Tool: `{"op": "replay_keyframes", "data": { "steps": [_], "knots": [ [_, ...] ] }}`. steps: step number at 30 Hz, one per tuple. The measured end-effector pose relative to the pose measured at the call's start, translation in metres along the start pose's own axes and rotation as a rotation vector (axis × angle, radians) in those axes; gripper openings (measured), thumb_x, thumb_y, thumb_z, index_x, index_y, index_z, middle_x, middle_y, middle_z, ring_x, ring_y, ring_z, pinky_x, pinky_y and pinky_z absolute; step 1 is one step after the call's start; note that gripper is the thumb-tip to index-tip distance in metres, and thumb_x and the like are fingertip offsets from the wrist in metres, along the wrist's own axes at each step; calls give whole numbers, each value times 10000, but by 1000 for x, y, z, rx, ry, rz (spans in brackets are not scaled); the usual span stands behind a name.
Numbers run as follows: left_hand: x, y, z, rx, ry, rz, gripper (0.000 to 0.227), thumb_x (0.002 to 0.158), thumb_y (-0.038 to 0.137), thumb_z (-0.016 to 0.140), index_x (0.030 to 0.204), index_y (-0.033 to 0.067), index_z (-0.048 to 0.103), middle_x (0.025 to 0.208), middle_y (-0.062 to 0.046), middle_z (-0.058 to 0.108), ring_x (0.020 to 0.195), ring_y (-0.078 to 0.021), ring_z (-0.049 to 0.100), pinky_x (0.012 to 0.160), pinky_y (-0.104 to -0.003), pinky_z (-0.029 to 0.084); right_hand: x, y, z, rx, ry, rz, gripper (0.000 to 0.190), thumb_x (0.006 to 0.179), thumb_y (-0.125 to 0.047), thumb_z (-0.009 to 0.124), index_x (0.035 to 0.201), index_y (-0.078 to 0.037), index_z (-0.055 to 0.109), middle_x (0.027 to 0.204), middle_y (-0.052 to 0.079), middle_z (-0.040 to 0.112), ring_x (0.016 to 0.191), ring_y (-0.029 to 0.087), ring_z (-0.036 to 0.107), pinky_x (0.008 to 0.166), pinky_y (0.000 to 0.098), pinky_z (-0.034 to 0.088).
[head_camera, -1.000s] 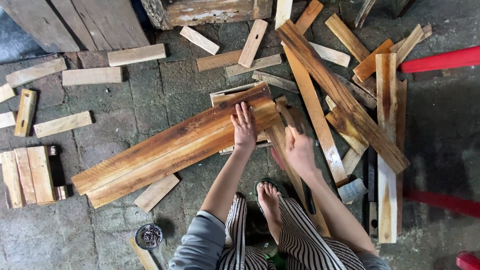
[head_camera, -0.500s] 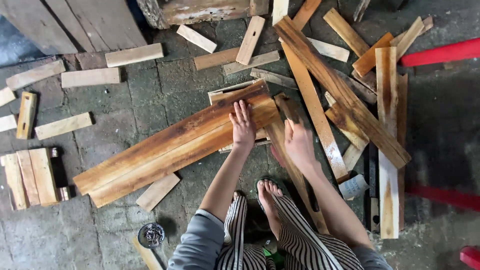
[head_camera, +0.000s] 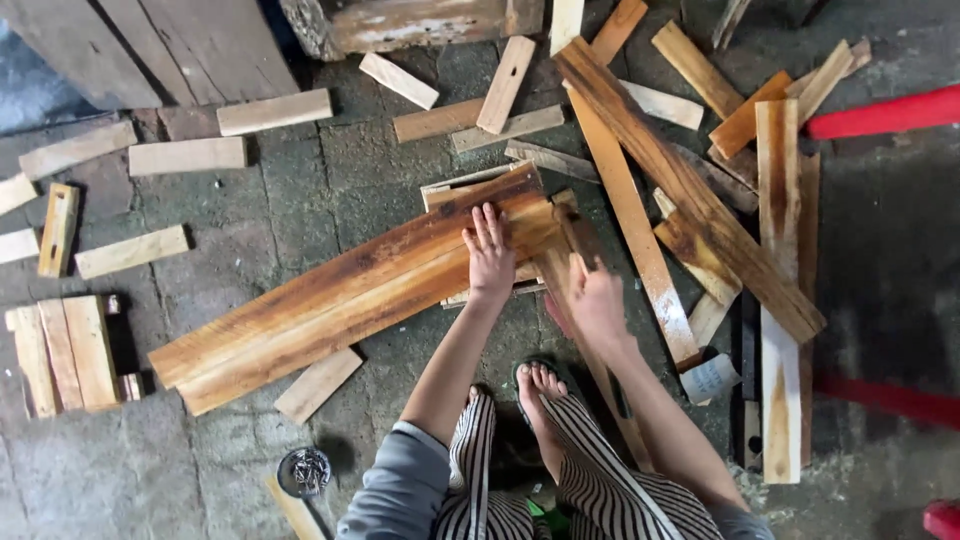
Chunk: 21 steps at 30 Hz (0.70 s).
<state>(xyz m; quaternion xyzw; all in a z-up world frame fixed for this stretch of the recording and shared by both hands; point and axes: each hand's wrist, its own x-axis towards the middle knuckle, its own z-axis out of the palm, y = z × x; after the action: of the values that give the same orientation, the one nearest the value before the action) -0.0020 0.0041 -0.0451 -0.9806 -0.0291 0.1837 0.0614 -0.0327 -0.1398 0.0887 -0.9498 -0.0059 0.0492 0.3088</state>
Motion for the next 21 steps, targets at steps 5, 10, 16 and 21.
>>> {"op": "replay_keyframes", "data": {
  "steps": [5,10,16,21],
  "knots": [
    [-5,1,-5,79,-3,-6,751,1040,352,448,1621,14,112,1658,-330,32,1532,-525,6,1172,-639,240,5,68,30,88,86,-29,274,1002,-262,632,1058,-20,747,808,249,726,869,441,711,688,525,579],
    [-11,-4,-18,-23,-1,10,662,1026,177,404,1611,2,149,1655,-328,69,1536,-513,25,1168,-639,252,43,50,21,-17,73,-40,231,1047,-271,563,940,-72,610,732,249,686,776,438,713,623,572,535],
    [-9,-2,-18,-63,16,-1,657,1013,141,386,1612,10,149,1660,-320,61,1537,-511,13,1171,-650,233,77,55,34,-182,-218,200,209,929,-178,613,863,4,692,787,268,730,883,457,737,738,583,595],
    [-16,-4,-26,-65,-12,7,659,996,64,328,1617,14,114,1662,-322,30,1535,-511,-19,1177,-649,212,70,78,67,-175,-196,180,369,1052,-411,449,1125,-71,571,837,278,727,902,479,729,780,593,590]
  ]
}}
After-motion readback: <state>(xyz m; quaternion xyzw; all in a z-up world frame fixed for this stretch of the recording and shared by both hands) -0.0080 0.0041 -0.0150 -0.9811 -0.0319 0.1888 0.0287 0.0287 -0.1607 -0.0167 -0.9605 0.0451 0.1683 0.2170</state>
